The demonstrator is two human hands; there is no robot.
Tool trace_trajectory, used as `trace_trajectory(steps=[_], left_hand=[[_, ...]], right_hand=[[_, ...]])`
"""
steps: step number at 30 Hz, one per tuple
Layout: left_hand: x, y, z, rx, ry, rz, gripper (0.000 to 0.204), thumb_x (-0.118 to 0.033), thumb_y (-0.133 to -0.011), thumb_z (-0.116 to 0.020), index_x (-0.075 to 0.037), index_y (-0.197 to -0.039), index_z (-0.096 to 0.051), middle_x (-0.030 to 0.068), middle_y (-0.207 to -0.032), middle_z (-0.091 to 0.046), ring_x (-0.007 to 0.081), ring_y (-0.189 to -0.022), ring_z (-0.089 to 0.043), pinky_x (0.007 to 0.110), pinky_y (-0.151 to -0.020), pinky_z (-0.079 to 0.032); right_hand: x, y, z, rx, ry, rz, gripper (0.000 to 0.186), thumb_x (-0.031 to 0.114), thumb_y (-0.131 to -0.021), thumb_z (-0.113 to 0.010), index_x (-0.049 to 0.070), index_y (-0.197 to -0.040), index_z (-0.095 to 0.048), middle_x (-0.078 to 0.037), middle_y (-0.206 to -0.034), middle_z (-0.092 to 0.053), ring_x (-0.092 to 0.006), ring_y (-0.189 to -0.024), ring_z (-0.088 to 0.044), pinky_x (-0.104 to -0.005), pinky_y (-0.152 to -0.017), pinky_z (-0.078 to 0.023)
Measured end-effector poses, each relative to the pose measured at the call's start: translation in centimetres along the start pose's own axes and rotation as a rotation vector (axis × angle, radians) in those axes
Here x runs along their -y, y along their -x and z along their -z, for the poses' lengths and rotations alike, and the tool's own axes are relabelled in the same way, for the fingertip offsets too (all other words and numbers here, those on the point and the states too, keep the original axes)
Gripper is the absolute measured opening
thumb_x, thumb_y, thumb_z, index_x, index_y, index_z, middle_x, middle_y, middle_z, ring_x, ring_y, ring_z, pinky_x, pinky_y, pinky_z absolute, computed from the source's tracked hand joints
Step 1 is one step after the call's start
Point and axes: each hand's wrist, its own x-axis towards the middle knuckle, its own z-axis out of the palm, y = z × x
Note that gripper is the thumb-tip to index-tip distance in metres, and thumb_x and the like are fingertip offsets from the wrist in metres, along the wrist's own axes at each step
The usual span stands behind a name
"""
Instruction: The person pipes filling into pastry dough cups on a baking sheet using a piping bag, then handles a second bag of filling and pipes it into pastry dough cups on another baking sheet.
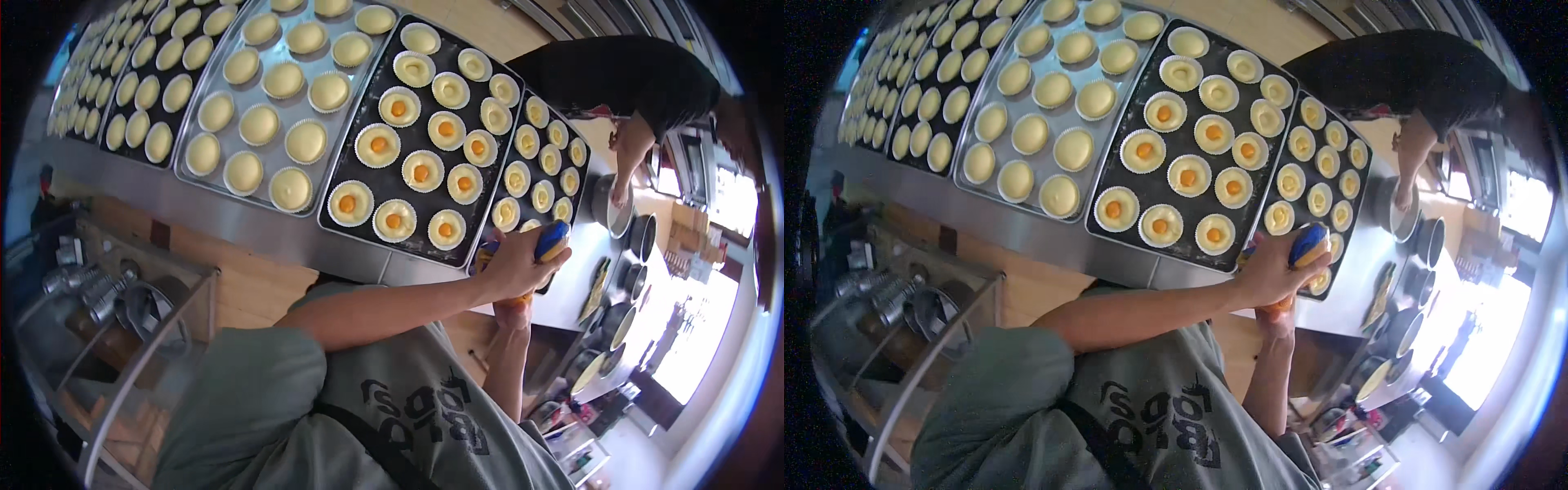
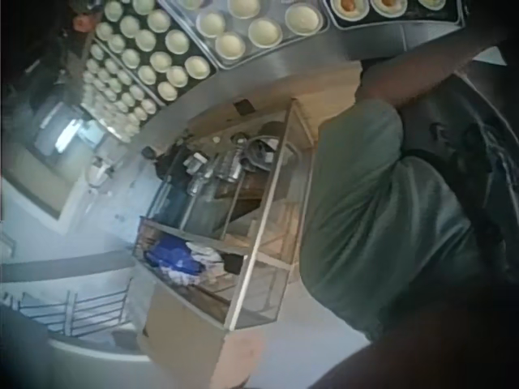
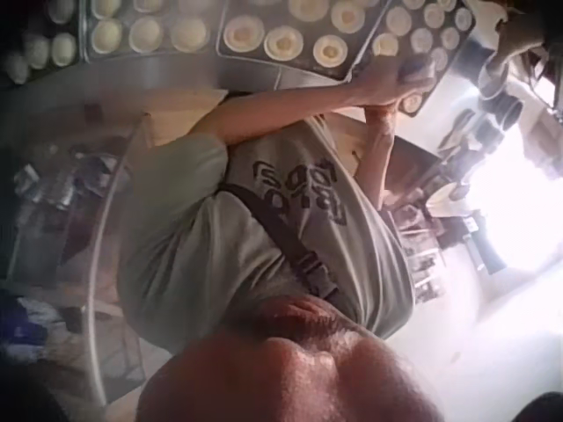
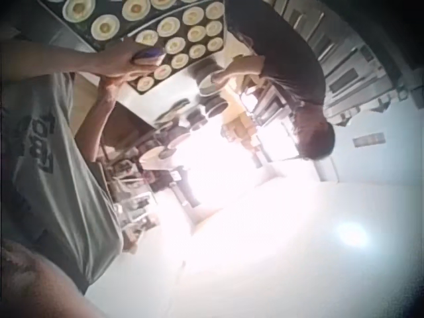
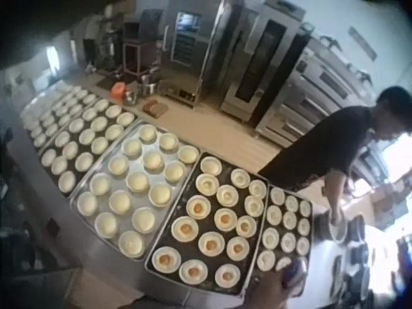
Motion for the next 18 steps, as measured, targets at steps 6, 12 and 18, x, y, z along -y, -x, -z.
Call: trace_trajectory(steps=[6, 12, 18], left_hand=[[-4.2, 4.7, 2.2, 0.243, -0.033, 0.088, 0.046, -0.045, -0.09, -0.078, -0.002, -0.102, -0.066, 0.012, -0.081, -0.069, 0.0207, -0.071, -0.066, 0.036, -0.068, -0.053], [-5.3, 9.4, -1.5, 0.571, -0.211, -0.057, 0.055, -0.047, -0.083, -0.084, -0.002, -0.108, -0.064, 0.0114, -0.092, -0.071, 0.0186, -0.081, -0.068, 0.034, -0.077, -0.055], [-5.4, 16.5, -12.2, 0.866, -0.224, 0.004, 0.057, -0.035, -0.075, -0.092, -0.002, -0.111, -0.063, 0.0064, -0.098, -0.071, 0.0162, -0.091, -0.07, 0.032, -0.086, -0.056]], right_hand=[[-3.4, 5.8, -2.7, -0.149, 0.019, 0.056, 0.111, 0.04, -0.063, -0.098, 0.005, -0.149, -0.038, -0.01, -0.132, -0.059, -0.0243, -0.121, -0.062, -0.0389, -0.102, -0.053], [-3.7, 12.5, -3.3, -0.275, -0.008, 0.185, 0.085, 0.019, -0.072, -0.085, 0.004, -0.144, -0.042, -0.009, -0.121, -0.062, -0.0226, -0.108, -0.068, -0.0356, -0.092, -0.058], [-2.3, 22.5, 2.4, -0.398, -0.093, 0.384, 0.074, 0.007, -0.074, -0.075, 0.007, -0.141, -0.043, -0.008, -0.117, -0.062, -0.0235, -0.105, -0.068, -0.0368, -0.09, -0.059]])
